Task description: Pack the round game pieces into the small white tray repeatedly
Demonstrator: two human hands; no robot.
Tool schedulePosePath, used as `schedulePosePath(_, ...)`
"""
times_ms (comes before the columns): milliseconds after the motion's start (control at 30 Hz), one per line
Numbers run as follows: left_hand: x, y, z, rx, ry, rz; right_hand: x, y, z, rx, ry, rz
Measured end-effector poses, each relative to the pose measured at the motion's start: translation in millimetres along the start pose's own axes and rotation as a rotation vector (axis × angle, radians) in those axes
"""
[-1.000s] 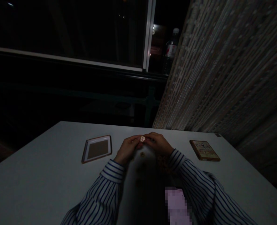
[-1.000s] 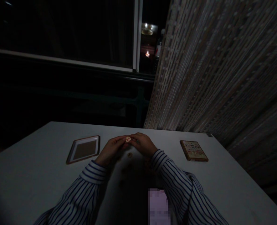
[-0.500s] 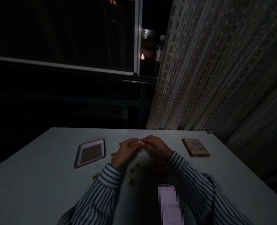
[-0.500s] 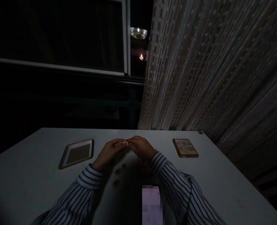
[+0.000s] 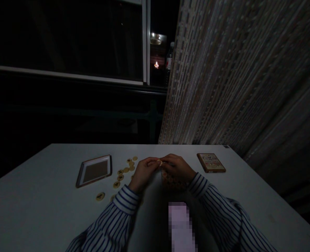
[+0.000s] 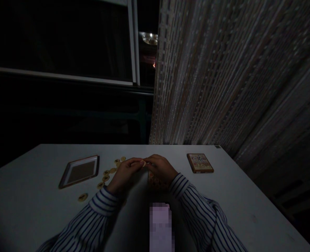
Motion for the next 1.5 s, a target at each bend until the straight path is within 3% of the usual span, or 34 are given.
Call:
schedulePosePath(333,-18.9,-8.0,5.4,-0.049,-0.061,0.06,11.1,13.9,-17.6,-0.034,0.031,0.011)
schedulePosePath(533,-25.2,-7.6,7.5,-0.058,-0.02,0.111,16.4,16.1,-22.6,-0.038,0.047,-0.022)
schedulePosePath(767,-30.8,-7.9,10.7,-0.027,-0.095,0.116,17.7,21.7,-25.2,-0.037,0.066,-0.077)
schedulePosePath(1133,-37.9,-12.4,19.3,-0.008,-0.021,0.055,16.3,33.3,-27.1,-0.056,0.084,-0.149)
schedulePosePath(1500,-34.1,-19.4,24.6,-0.07,-0.028,0.201,13.2,41.1,-21.3,-0.01,-0.041,-0.228)
Point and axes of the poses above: each hand's wrist, its own z-axis towards the middle knuckle, its own x-axis out of the back of the hand, y = z × x, the point moved 3 cm from there along z, towards the middle knuckle, and after that the axes turned 8 degrees about -z, right-handed, at the moved point
